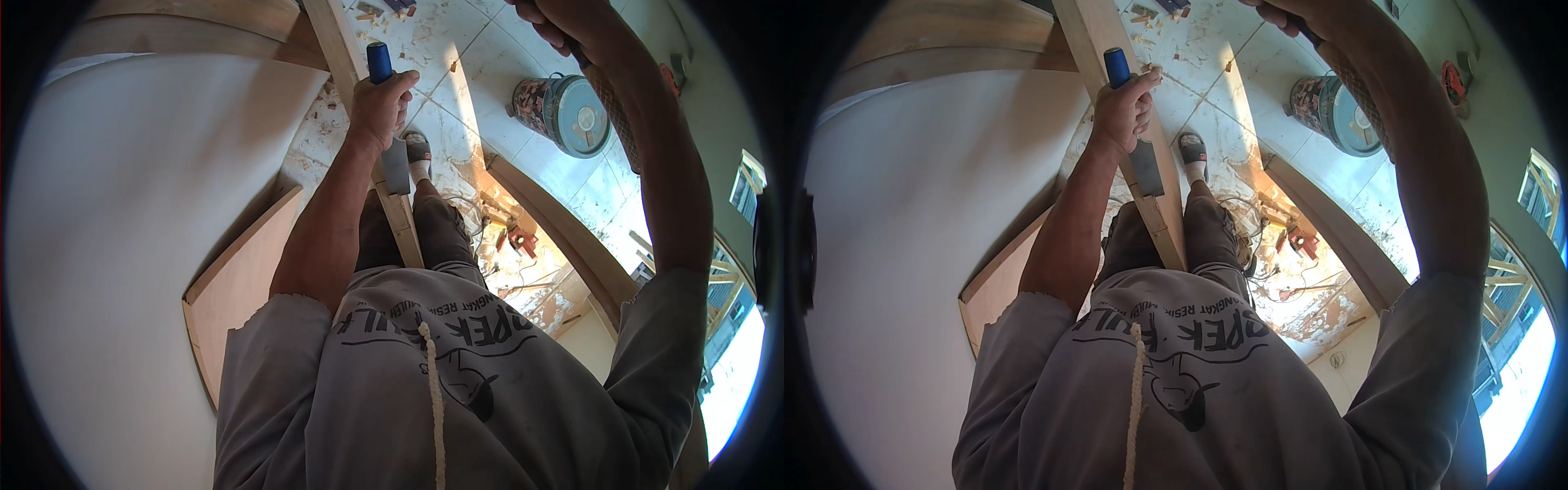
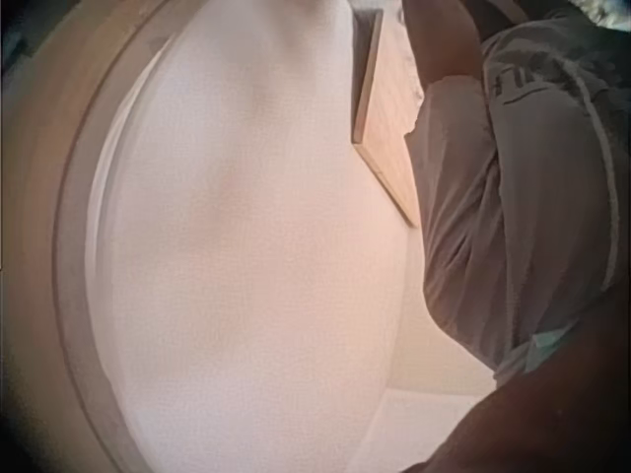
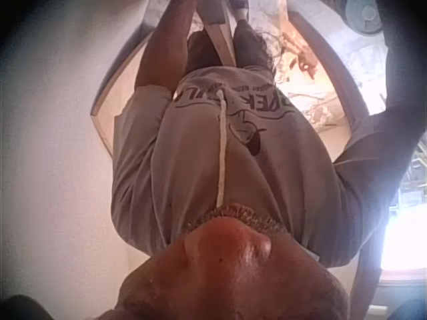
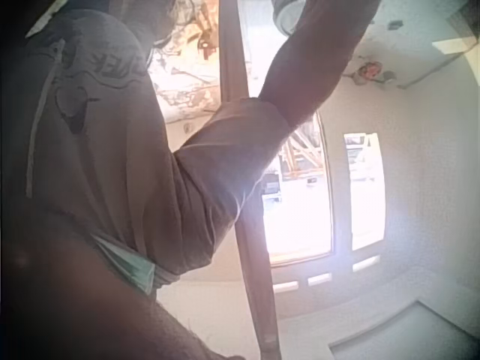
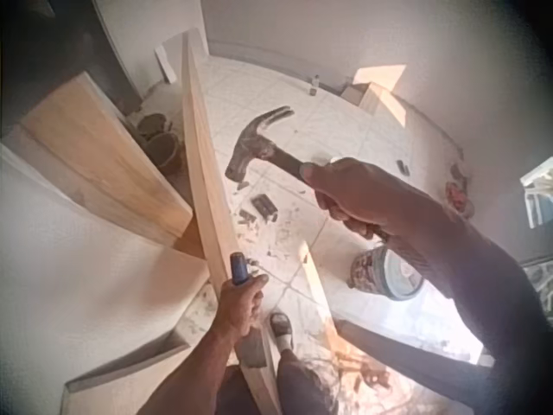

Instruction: Using a hammer and chisel to install or adjust a wooden door frame and side panel.

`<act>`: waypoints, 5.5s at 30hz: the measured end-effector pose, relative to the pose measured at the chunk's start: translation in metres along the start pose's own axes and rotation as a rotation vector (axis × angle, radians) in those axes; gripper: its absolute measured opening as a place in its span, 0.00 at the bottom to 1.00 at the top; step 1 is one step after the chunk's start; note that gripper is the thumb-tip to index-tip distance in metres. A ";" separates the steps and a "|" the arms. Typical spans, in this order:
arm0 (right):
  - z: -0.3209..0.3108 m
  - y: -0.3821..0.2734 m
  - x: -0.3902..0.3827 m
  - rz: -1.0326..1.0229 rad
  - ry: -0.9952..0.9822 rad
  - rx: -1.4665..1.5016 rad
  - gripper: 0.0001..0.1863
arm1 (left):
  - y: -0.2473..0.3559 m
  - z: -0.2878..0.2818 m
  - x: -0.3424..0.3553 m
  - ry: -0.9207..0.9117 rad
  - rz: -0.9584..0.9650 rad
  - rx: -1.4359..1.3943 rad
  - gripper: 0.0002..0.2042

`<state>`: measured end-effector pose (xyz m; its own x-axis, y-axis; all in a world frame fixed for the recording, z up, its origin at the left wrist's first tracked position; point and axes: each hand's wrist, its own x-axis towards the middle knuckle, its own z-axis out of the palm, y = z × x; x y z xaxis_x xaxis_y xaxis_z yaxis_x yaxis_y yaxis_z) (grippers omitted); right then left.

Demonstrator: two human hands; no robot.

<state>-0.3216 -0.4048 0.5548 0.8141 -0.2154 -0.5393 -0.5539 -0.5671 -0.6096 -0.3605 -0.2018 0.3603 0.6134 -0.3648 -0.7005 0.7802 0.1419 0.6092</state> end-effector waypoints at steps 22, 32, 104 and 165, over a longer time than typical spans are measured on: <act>0.008 0.014 0.019 0.112 -0.309 -0.245 0.27 | 0.000 0.000 -0.013 0.036 0.010 0.022 0.14; 0.028 0.059 0.020 -0.057 -0.293 -0.361 0.29 | -0.007 0.004 -0.012 0.029 -0.002 0.047 0.15; -0.016 -0.005 -0.026 0.065 0.105 -0.008 0.27 | -0.015 0.023 -0.022 -0.039 0.015 0.022 0.14; 0.004 0.047 -0.029 -0.246 -0.025 0.022 0.30 | -0.021 0.012 -0.041 0.064 0.099 0.074 0.13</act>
<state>-0.3719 -0.4221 0.5402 0.9205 -0.0527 -0.3873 -0.3433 -0.5826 -0.7367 -0.4030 -0.2004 0.3807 0.6952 -0.2922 -0.6568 0.7059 0.1052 0.7004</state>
